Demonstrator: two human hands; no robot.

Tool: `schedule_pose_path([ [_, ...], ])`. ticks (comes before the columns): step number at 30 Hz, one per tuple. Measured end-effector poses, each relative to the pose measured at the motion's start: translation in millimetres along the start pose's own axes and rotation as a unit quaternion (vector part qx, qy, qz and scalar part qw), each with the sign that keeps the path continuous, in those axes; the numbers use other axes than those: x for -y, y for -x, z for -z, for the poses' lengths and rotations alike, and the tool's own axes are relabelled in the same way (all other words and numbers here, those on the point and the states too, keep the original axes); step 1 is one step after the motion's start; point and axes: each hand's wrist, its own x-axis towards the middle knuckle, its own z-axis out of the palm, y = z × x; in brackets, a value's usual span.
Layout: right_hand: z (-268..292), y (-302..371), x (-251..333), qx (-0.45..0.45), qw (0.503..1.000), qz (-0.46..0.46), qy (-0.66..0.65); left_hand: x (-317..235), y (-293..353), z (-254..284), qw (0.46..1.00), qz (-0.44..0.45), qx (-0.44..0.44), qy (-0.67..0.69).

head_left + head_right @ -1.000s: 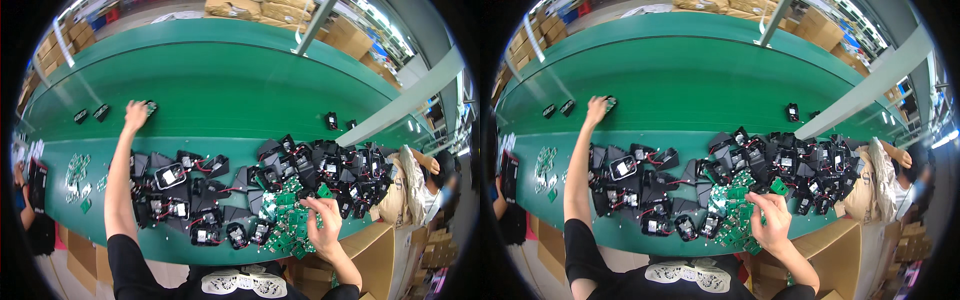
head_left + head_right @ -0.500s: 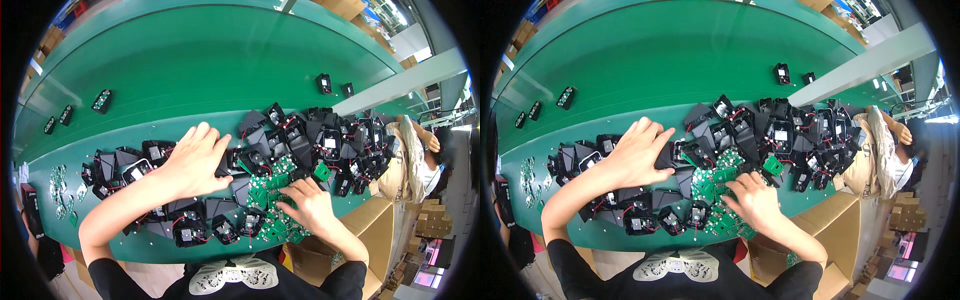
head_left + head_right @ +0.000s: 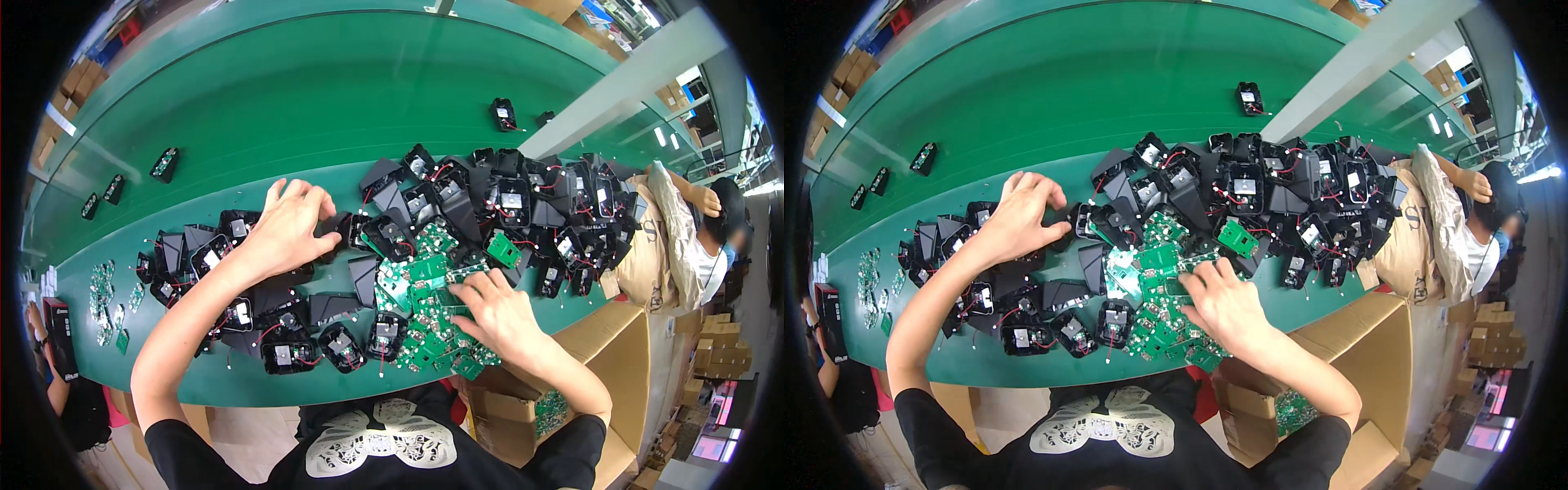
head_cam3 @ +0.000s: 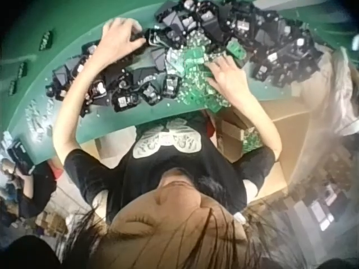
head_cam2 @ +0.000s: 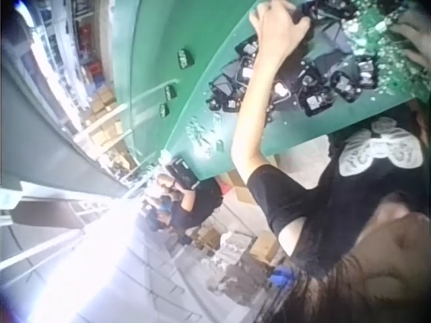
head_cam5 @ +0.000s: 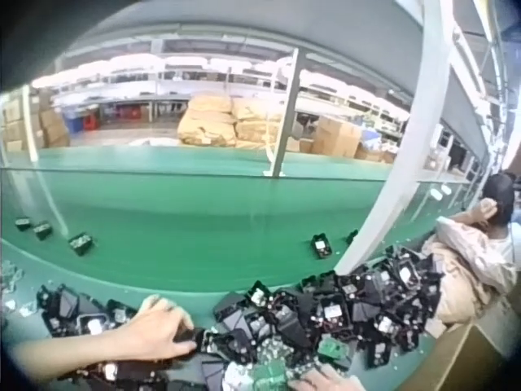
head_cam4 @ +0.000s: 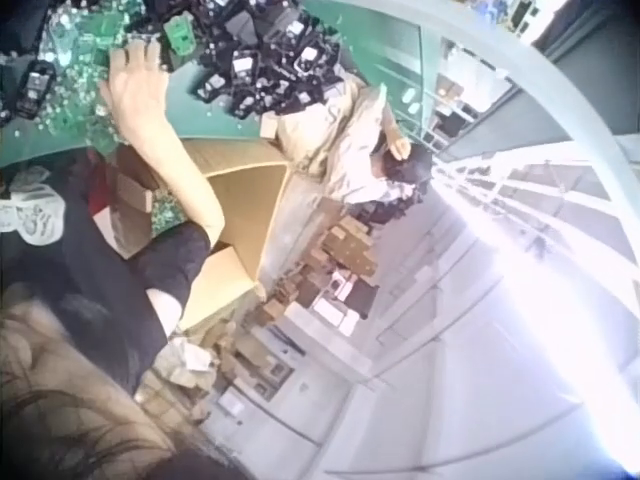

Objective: The person picks up a green circuit board and a black plastic housing, fits the board into the housing, and presses the wires into place. They then place the assembled unit onto the green conveyor belt and repeat the process.

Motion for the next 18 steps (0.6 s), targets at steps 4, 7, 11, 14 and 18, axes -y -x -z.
schedule_pose_path([
  [4,-6.5,-1.3,-13.4,-0.015,1.0,0.009,0.004,-3.6,10.3,-15.3,0.997,-0.039,-0.021,-0.067],
  [7,-7.1,-8.6,-27.3,-0.02,0.993,0.0,-0.113,3.4,4.0,-24.0,0.992,-0.007,-0.017,-0.127],
  [11,16.1,-11.7,-26.2,-0.207,0.973,0.018,-0.1,14.4,-0.3,8.9,0.993,0.007,-0.057,0.1],
  [14,33.7,-10.9,-0.7,-0.179,0.947,-0.095,-0.248,25.5,8.7,30.2,0.932,0.02,-0.11,0.346],
  [18,32.1,-8.2,-7.7,0.009,0.741,-0.079,-0.667,-19.3,36.0,48.8,0.709,0.136,-0.106,0.684],
])
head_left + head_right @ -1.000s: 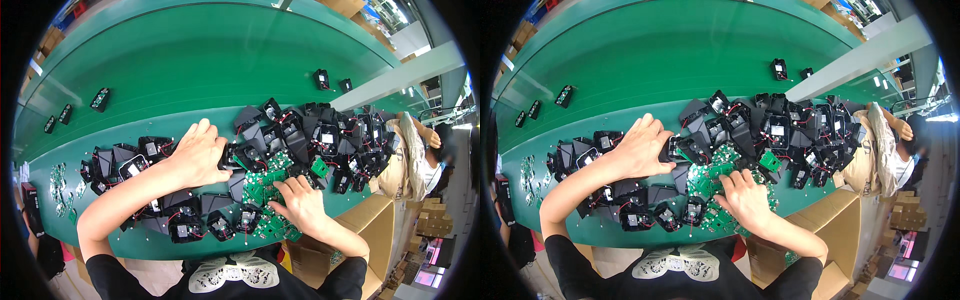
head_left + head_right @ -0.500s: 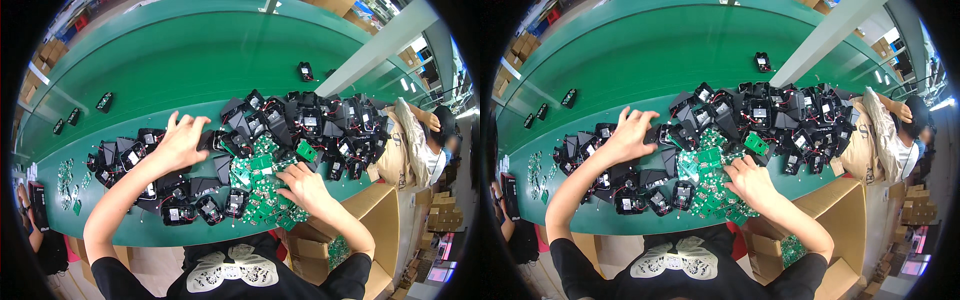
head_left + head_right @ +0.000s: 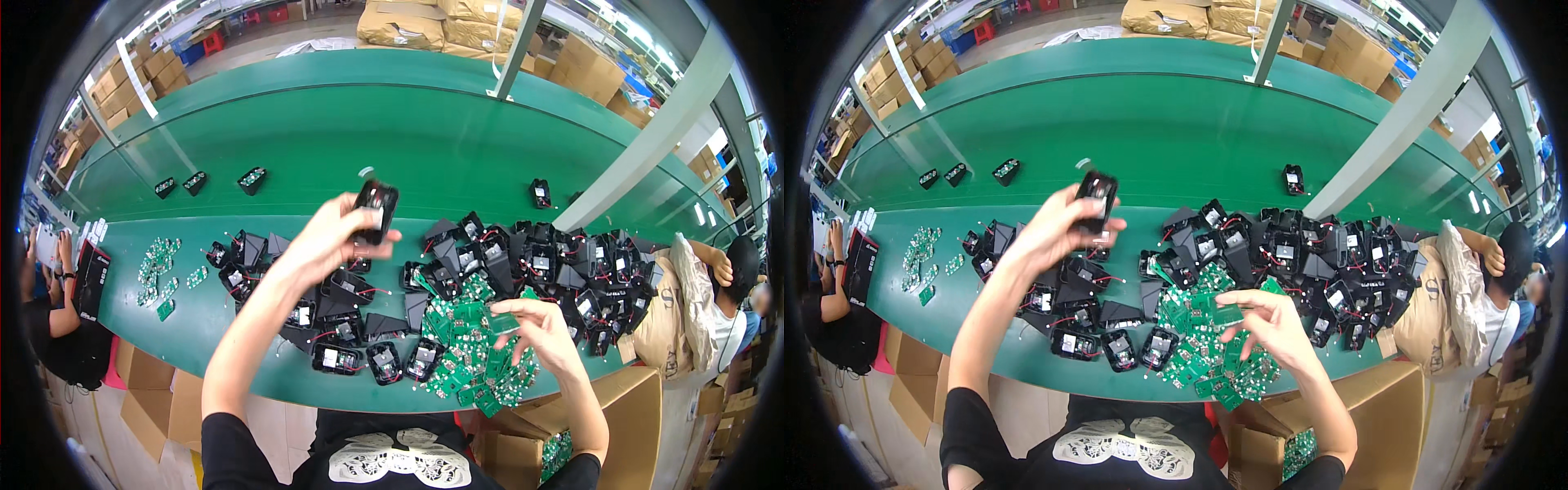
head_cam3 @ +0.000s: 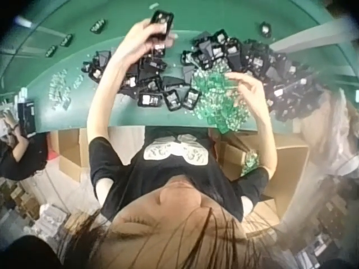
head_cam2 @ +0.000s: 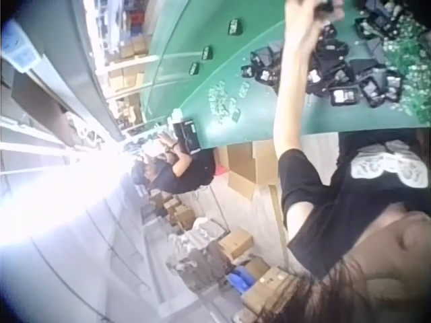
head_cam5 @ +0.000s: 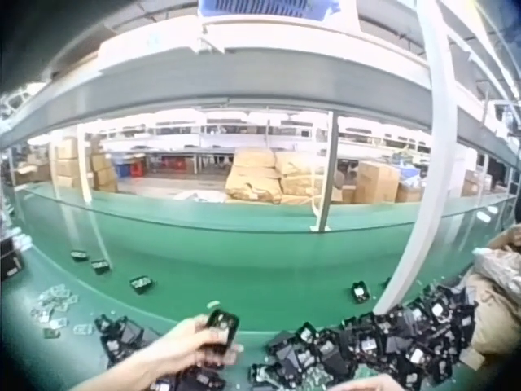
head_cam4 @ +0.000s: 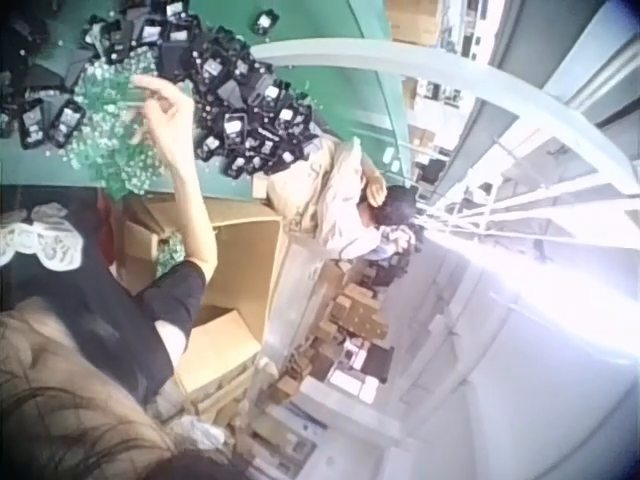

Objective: The person picks up a green circuit board and a black plastic housing, fits the board into the housing, and presses the wires into place. They then place the assembled unit onto the green conveyor belt and repeat the process.

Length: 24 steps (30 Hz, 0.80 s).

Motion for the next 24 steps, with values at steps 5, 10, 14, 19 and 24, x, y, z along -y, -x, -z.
schedule_pose_path([
  [5,-30.1,-13.7,21.1,0.065,0.986,-0.118,-0.102,47.6,56.2,-29.6,0.995,0.055,0.057,0.058],
  [10,-60.1,-14.4,18.1,-0.054,0.997,0.04,0.036,75.5,90.5,-39.3,0.97,0.068,0.181,0.145],
  [14,-59.0,-22.3,20.6,-0.052,0.993,-0.067,-0.086,92.0,98.5,-42.5,0.971,0.029,0.226,0.069],
  [19,-74.5,-18.1,18.9,-0.095,0.995,0.04,-0.002,96.9,107.9,-53.1,0.994,-0.016,0.102,0.039],
  [24,-86.7,-5.3,14.9,-0.185,0.867,0.269,0.376,116.2,102.2,-59.0,0.989,-0.113,0.013,-0.092],
])
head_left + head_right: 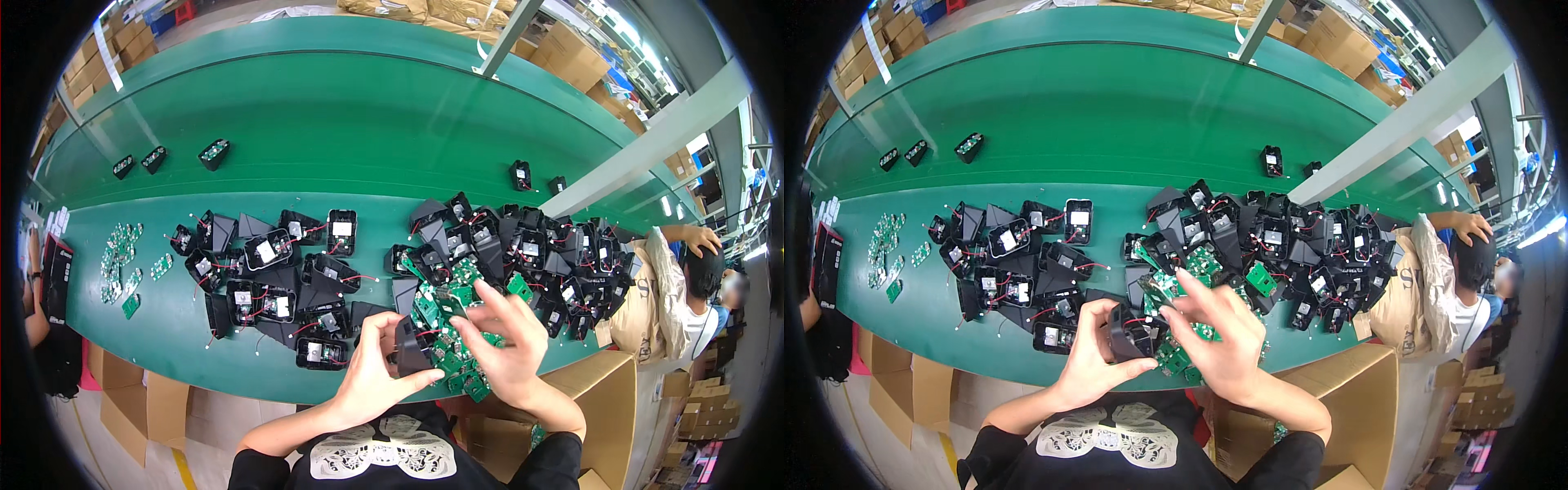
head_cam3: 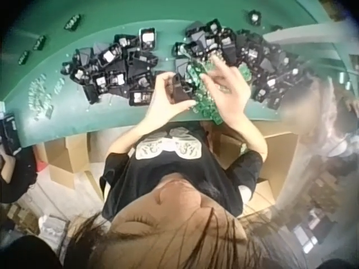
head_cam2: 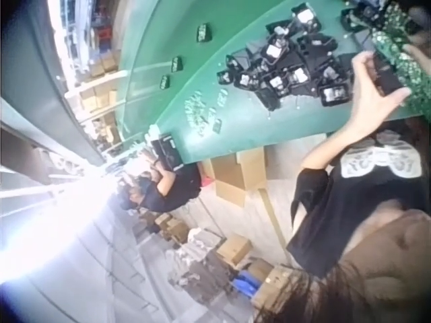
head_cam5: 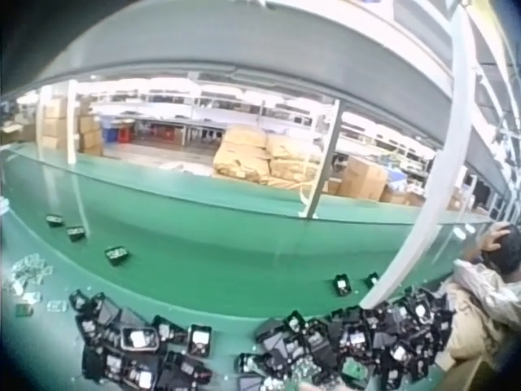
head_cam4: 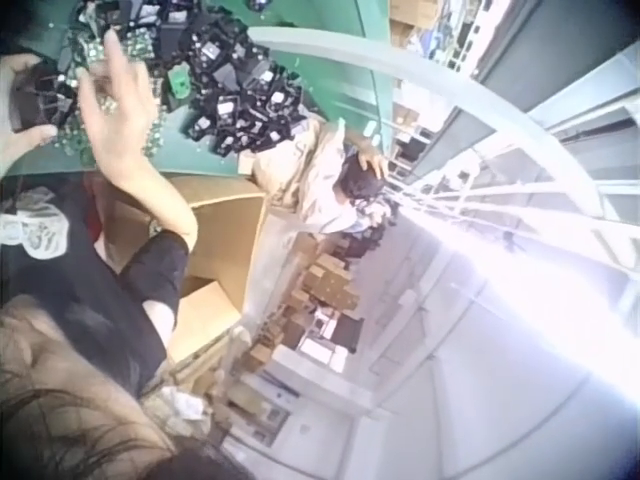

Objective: The person picks up a green circuit board and a black plastic housing, fits the board into the housing, and presses the wires into place. They then place the assembled unit onto the green conveyor belt and repeat the process.

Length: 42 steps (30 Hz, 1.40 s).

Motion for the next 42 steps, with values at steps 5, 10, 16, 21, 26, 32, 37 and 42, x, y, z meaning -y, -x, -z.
schedule_pose_path([
  [5,-5.9,3.8,3.9,-0.058,0.987,0.126,0.085,2.7,-6.3,-5.4,0.997,-0.001,-0.028,0.076],
  [10,-9.6,6.6,0.7,-0.055,0.979,0.161,0.11,9.5,-8.3,-4.1,0.999,-0.005,-0.016,0.038],
  [16,-12.3,9.3,-0.1,-0.028,0.97,0.202,0.134,4.1,-10.3,-9.7,0.995,-0.042,-0.065,0.061],
  [21,-7.0,5.3,9.2,0.06,0.952,0.252,0.16,5.0,-7.8,-9.5,0.996,-0.039,-0.058,0.056],
  [26,0.2,10.5,15.3,0.063,0.936,0.294,0.18,5.9,-9.0,-5.3,0.978,-0.051,0.054,0.193],
  [32,1.6,7.5,20.2,0.109,0.947,0.275,0.127,5.0,-12.3,0.5,0.961,-0.115,0.107,0.228],
  [37,10.9,14.2,11.4,0.106,0.985,0.122,-0.052,-5.4,-8.8,5.1,0.954,-0.007,0.092,0.285],
  [42,4.2,23.5,9.6,0.087,0.995,0.026,-0.029,-12.8,-7.9,5.7,0.957,0.009,0.12,0.266],
])
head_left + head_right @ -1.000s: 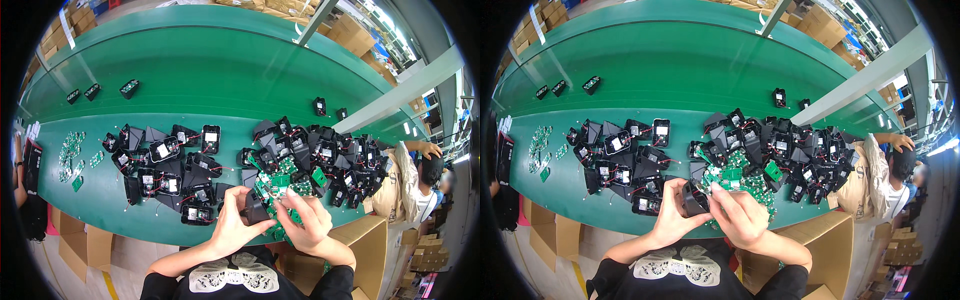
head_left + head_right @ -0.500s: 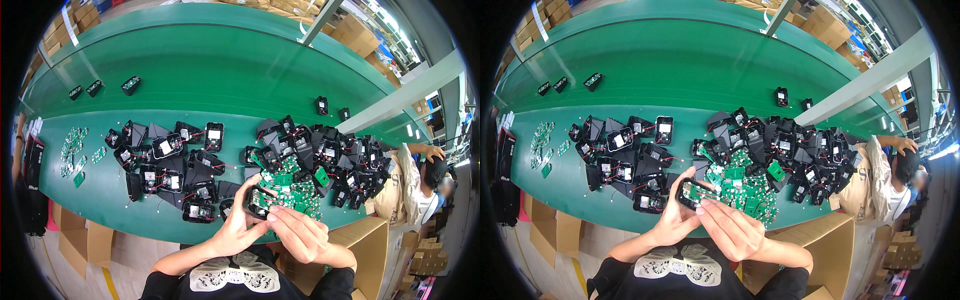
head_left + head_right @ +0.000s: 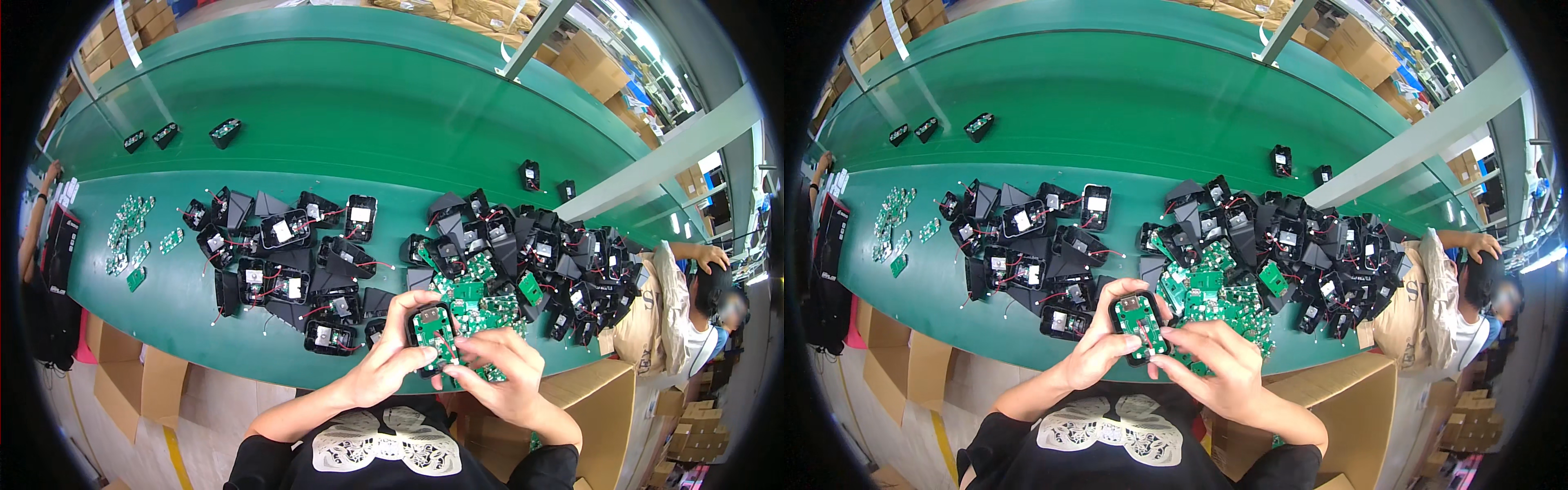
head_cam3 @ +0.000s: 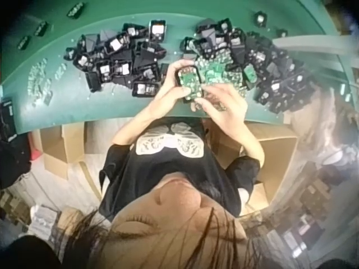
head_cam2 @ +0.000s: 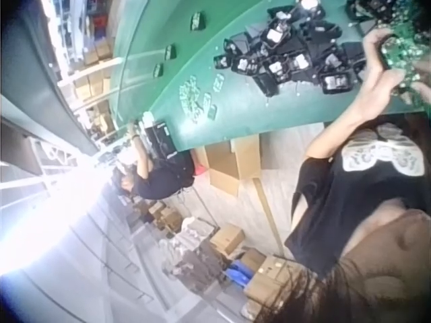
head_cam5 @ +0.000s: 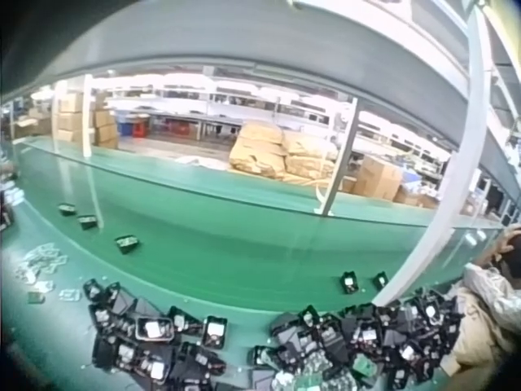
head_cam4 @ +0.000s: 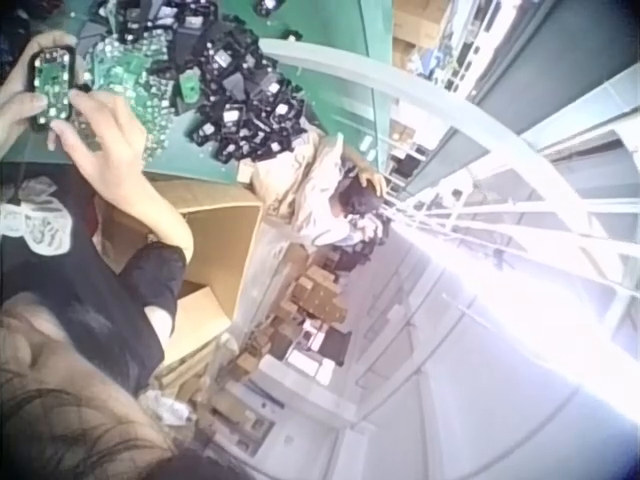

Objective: The person picks up a green circuit board and a black plastic housing, fits the board into the housing, and presses the wires into place. They then place the assembled unit onto the green conveyor belt and repeat the process.

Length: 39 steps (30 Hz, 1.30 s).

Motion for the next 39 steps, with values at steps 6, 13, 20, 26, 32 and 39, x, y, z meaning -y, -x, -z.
schedule_pose_path([
  [6,1.6,0.3,1.2,0.03,0.999,-0.022,-0.034,-8.9,4.4,-5.8,0.996,0.003,-0.002,-0.086],
  [13,2.2,-2.5,1.2,0.094,0.945,-0.216,-0.226,-8.3,6.6,-11.1,0.988,-0.039,0.008,-0.149],
  [20,8.2,-5.5,0.8,0.113,0.961,-0.183,-0.174,-16.3,6.5,-11.7,0.989,0.023,0.035,-0.141],
  [26,7.7,-9.5,6.9,0.108,0.975,-0.155,-0.12,-15.9,8.4,-12.0,0.988,0.039,0.014,-0.152],
  [32,3.1,-4.5,3.0,0.125,0.954,-0.189,-0.195,-10.9,12.9,-14.6,0.973,-0.012,-0.016,-0.229],
  [39,4.5,-4.4,11.4,0.145,0.972,-0.141,-0.12,-10.3,11.7,-8.8,0.947,-0.083,0.02,-0.311],
])
